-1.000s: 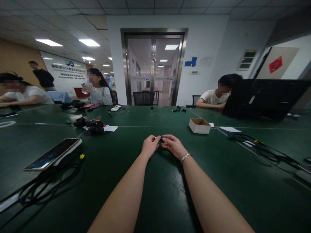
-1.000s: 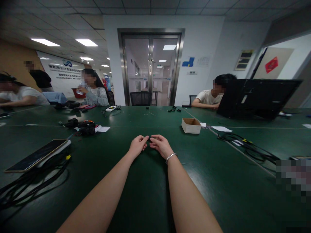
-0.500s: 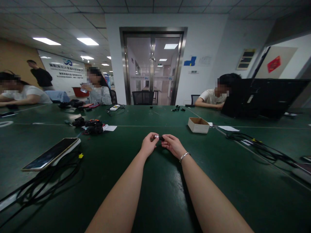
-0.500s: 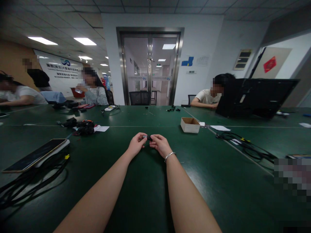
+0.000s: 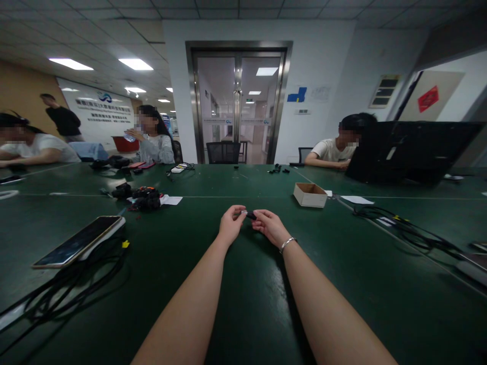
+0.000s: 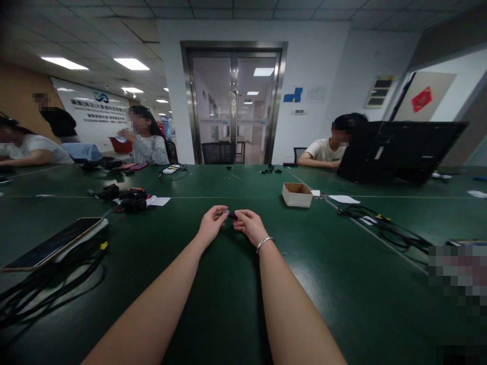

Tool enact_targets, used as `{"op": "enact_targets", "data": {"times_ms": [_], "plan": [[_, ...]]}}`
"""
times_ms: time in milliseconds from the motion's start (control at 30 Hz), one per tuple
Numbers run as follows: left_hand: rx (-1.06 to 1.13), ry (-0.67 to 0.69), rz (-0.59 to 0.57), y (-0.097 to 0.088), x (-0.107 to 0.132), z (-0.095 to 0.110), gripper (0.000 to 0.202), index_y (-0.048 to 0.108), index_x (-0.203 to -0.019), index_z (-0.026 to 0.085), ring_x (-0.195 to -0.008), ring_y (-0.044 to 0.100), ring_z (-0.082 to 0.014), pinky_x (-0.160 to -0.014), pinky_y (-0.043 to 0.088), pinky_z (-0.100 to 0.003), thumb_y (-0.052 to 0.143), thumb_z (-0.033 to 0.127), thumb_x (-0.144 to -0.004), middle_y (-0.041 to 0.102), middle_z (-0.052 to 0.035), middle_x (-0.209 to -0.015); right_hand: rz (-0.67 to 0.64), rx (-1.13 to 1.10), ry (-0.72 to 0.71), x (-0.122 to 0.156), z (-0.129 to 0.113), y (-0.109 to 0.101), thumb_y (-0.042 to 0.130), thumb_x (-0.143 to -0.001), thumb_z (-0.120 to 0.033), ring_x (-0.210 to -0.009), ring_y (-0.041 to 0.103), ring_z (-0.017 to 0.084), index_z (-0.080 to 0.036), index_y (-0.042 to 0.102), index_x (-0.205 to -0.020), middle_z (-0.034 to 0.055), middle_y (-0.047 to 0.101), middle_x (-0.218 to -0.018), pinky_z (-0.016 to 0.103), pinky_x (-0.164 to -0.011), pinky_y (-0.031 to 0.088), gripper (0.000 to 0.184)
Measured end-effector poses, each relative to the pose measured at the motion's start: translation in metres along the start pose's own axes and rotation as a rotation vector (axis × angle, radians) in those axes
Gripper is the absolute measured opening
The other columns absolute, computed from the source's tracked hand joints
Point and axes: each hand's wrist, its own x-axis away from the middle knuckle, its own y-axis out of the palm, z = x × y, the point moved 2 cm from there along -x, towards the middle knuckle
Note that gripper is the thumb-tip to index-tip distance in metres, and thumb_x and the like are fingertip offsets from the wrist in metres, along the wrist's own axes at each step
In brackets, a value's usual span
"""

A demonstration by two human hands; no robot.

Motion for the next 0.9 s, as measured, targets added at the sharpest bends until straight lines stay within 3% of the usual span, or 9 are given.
{"op": "enact_targets", "data": {"times_ms": [167,300,467,533,633,733,900], "plan": [[0.023,0.021,-0.023,0.000,-0.001,-0.001,0.026,0.063,-0.102,0.017,-0.083,0.064,-0.0151,-0.062,0.051,-0.021,0.067,0.019,-0.077,0.066,-0.0108,-0.110,0.001,-0.006,-0.005,0.000,0.000,0.000,0.078,-0.073,-0.023,-0.049,0.058,0.009,-0.012,0.064,-0.080,0.0034,0.064,-0.059,0.020,-0.051,0.053,0.019],[0.013,-0.064,0.056,0.000,-0.003,-0.005,0.037,0.057,-0.112,0.018,-0.076,0.064,-0.0137,-0.055,0.051,-0.021,0.067,0.029,-0.078,0.059,-0.0127,-0.120,0.008,-0.002,-0.009,-0.001,0.000,0.000,0.077,-0.074,-0.023,-0.048,0.058,0.009,-0.013,0.064,-0.081,0.0031,0.064,-0.059,0.020,-0.051,0.054,0.019],[-0.059,-0.106,0.044,0.001,-0.004,-0.010,0.024,0.059,-0.087,0.014,-0.059,0.059,-0.0109,-0.047,0.045,-0.018,0.058,0.038,-0.084,0.063,-0.0045,-0.075,0.001,0.018,-0.009,-0.001,0.001,0.000,0.077,-0.074,-0.023,-0.049,0.058,0.009,-0.013,0.064,-0.081,0.0024,0.064,-0.059,0.020,-0.051,0.054,0.019],[-0.073,-0.071,0.027,0.001,-0.004,-0.010,0.018,0.059,-0.085,0.016,-0.060,0.058,-0.0106,-0.046,0.043,-0.017,0.058,0.034,-0.084,0.061,-0.0023,-0.070,-0.002,0.021,-0.009,-0.002,0.001,-0.001,0.078,-0.073,-0.023,-0.049,0.058,0.009,-0.013,0.064,-0.081,0.0020,0.063,-0.058,0.019,-0.051,0.054,0.019],[-0.066,-0.014,0.011,0.001,-0.004,-0.009,0.011,0.060,-0.089,0.018,-0.066,0.059,-0.0107,-0.050,0.046,-0.017,0.060,0.025,-0.081,0.062,-0.0027,-0.080,0.010,0.019,-0.009,-0.001,0.001,-0.001,0.076,-0.075,-0.021,-0.048,0.057,0.008,-0.013,0.063,-0.081,0.0011,0.063,-0.057,0.019,-0.051,0.053,0.017],[-0.052,-0.026,0.006,0.001,-0.004,-0.009,0.019,0.059,-0.097,0.019,-0.071,0.060,-0.0111,-0.053,0.049,-0.018,0.063,0.022,-0.078,0.063,-0.0044,-0.091,0.020,0.018,-0.008,-0.001,0.001,0.000,0.074,-0.076,-0.020,-0.047,0.057,0.008,-0.014,0.063,-0.082,0.0003,0.062,-0.058,0.019,-0.050,0.053,0.014],[-0.057,-0.131,0.044,0.002,-0.005,-0.011,0.023,0.057,-0.098,0.015,-0.065,0.062,-0.0111,-0.051,0.048,-0.018,0.060,0.033,-0.083,0.064,-0.0070,-0.091,0.015,0.023,-0.004,-0.001,0.001,-0.001,0.075,-0.075,-0.020,-0.048,0.058,0.008,-0.014,0.063,-0.081,0.0009,0.063,-0.059,0.020,-0.051,0.054,0.015]]}}
